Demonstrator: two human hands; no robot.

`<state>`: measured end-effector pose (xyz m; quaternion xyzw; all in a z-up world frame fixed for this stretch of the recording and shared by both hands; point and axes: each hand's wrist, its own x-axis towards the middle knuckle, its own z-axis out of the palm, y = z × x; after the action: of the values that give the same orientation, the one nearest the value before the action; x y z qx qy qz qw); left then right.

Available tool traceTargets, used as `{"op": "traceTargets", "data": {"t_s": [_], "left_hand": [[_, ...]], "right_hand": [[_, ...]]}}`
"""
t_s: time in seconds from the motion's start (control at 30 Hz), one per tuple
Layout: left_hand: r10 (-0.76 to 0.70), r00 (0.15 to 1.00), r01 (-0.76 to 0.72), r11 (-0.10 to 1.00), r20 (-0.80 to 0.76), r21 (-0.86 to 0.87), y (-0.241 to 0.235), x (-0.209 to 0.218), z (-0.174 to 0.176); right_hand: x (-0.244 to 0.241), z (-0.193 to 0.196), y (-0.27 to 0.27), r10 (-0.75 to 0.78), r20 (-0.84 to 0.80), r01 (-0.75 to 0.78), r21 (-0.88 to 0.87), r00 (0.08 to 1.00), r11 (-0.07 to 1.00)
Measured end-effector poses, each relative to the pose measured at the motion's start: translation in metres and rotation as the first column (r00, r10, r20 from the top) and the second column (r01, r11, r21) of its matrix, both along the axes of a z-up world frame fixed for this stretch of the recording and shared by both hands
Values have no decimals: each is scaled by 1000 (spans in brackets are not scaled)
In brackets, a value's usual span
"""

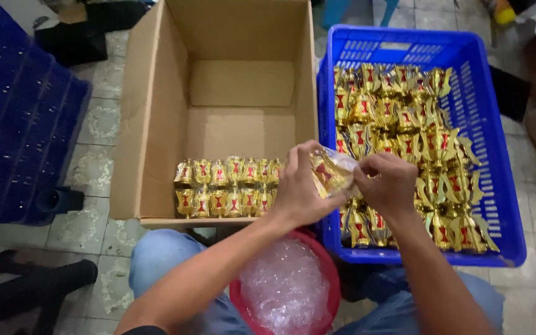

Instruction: The person wraps gold-colored decorative items in plastic and places them into a cardboard box.

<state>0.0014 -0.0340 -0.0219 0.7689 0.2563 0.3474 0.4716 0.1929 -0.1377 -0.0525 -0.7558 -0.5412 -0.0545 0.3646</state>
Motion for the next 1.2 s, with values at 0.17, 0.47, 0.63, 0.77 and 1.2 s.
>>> {"op": "traceTargets", "data": {"t_s": [0.17, 0.47, 0.63, 0.77, 1.2], "left_hand": [[-171, 903, 75, 966, -394, -248, 18, -9, 17], [-202, 844, 167, 979, -497, -114, 19, -16, 13], [-72, 944, 60, 997, -323, -48, 9, -13, 13], [33, 995, -23, 994, -94, 105, 6, -3, -10], [17, 1000, -18, 985, 8, 169, 1, -5, -4]], "right_hand": [[-32, 70, 2, 221, 44, -213, -139, 974, 967], [-30, 37, 8, 302, 26, -298, -113, 953, 948], [-23, 34, 11, 142, 45, -145, 57, 989, 988], [-31, 58, 9, 206, -254, -226, -49, 945, 973], [-12, 7, 15, 153, 52, -157, 77, 987, 985]]}}
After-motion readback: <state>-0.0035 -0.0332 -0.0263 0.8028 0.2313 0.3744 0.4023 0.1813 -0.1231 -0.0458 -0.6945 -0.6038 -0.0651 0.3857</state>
